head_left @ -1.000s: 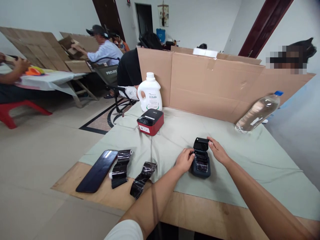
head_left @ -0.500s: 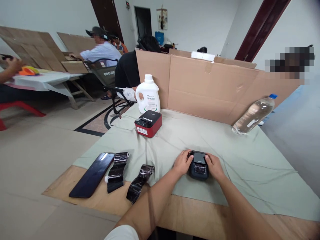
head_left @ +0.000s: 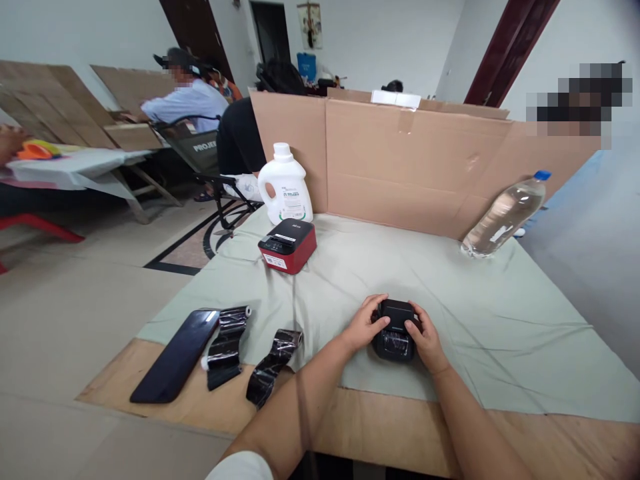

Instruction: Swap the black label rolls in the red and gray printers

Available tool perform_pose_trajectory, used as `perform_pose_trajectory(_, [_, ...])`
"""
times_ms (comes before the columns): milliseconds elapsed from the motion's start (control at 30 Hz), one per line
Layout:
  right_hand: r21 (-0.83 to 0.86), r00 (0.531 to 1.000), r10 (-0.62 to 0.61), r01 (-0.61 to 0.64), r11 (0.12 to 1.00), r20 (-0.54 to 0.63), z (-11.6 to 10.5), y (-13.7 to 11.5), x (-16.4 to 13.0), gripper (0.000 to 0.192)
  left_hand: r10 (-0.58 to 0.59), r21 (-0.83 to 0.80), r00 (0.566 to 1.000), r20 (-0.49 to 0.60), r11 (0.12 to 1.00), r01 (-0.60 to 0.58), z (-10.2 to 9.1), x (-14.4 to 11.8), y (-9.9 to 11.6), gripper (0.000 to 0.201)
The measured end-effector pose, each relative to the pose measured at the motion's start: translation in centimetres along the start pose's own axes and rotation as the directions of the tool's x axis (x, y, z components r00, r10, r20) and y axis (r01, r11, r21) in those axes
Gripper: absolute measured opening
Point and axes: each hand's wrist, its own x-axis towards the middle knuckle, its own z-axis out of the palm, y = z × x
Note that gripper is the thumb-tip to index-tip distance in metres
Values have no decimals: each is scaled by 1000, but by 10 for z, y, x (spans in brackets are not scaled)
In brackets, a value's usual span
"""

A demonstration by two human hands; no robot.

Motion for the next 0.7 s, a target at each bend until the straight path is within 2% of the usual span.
perform_pose_trajectory(233, [-11,1000,-1,1,1000,2,4,0,-1,65,-31,-63,998,-53,998,27,3,1,0,53])
perform_pose_trajectory(333, [-25,1000,4,-4,1000,-21,5,2,-1,66,-125,-157,989,-83,981,111,5,1,1,52])
perform_pose_trajectory(433, [-16,1000,-1,1,1000,-19,6,5,-1,70,-257,-302,959,-117,929,212,5,3,0,55])
perform_pose_trajectory(600, [24,992,46,-49,999,117,6,5,0,74,-354,-433,902,-247,873,224,-1,7,-5,65])
perform_pose_trajectory(700, [104,979,135,-153,983,155,7,2,0,75,-322,-373,909,-265,903,212,-3,9,-6,72])
